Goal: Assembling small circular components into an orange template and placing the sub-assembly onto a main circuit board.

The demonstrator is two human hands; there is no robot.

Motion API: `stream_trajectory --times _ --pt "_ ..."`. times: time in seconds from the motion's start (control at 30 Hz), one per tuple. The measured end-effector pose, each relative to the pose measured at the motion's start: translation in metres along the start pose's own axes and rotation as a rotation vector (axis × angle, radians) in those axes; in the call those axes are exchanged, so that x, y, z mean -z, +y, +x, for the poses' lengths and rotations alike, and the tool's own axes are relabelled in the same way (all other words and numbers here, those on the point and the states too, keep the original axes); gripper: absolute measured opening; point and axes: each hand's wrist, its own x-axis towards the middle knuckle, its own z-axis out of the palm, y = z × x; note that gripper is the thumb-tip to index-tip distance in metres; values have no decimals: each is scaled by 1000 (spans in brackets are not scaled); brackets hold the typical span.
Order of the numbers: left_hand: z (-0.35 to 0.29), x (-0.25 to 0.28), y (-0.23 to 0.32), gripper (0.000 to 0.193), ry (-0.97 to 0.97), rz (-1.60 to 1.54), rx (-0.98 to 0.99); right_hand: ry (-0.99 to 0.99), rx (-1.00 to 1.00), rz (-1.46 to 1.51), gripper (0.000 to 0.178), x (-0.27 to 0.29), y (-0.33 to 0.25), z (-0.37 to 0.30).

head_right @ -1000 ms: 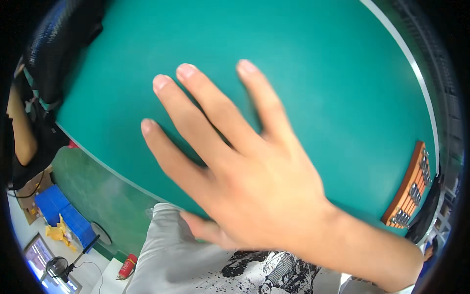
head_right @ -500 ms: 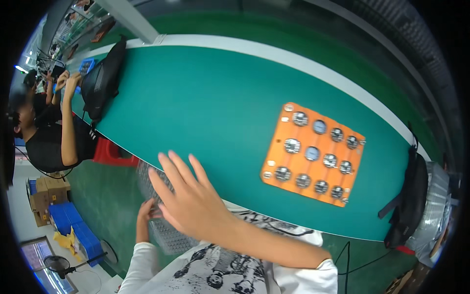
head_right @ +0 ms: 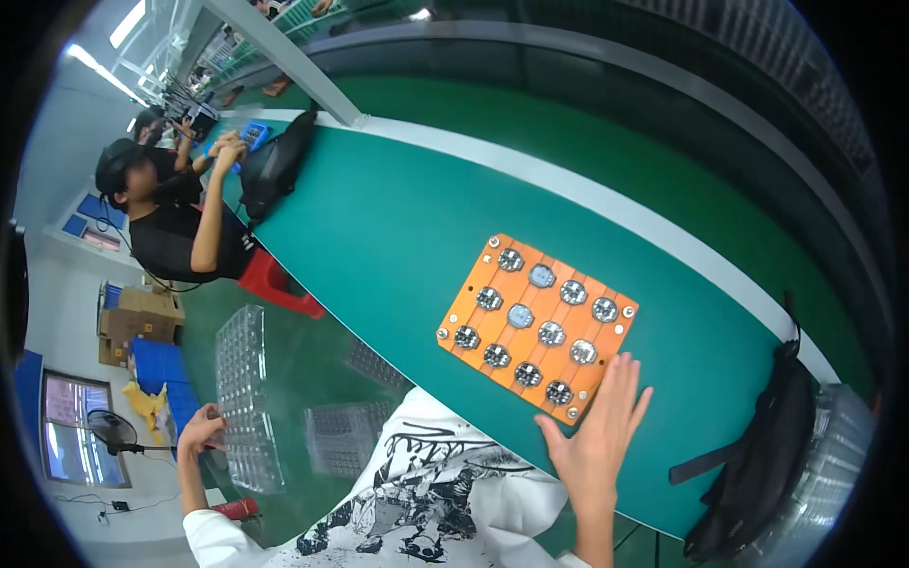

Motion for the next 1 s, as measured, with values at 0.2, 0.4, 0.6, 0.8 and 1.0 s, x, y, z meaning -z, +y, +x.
stream_trajectory --times 0.2,0.4,0.6,0.8,1.0 --pt "-66 7 71 54 33 24 -140 116 -29 112 116 -14 -26 2" --pt "-84 -23 166 55 -102 198 -396 24 116 327 107 -38 -56 54" --pt "-103 -44 260 53 -199 409 -681 36 48 755 76 -23 -37 44" --pt "-158 -126 370 72 -184 847 -1206 87 -58 1476 81 53 -29 -16" --pt "-260 -251 433 64 -348 1111 -1401 641 -232 1388 65 94 10 -52"
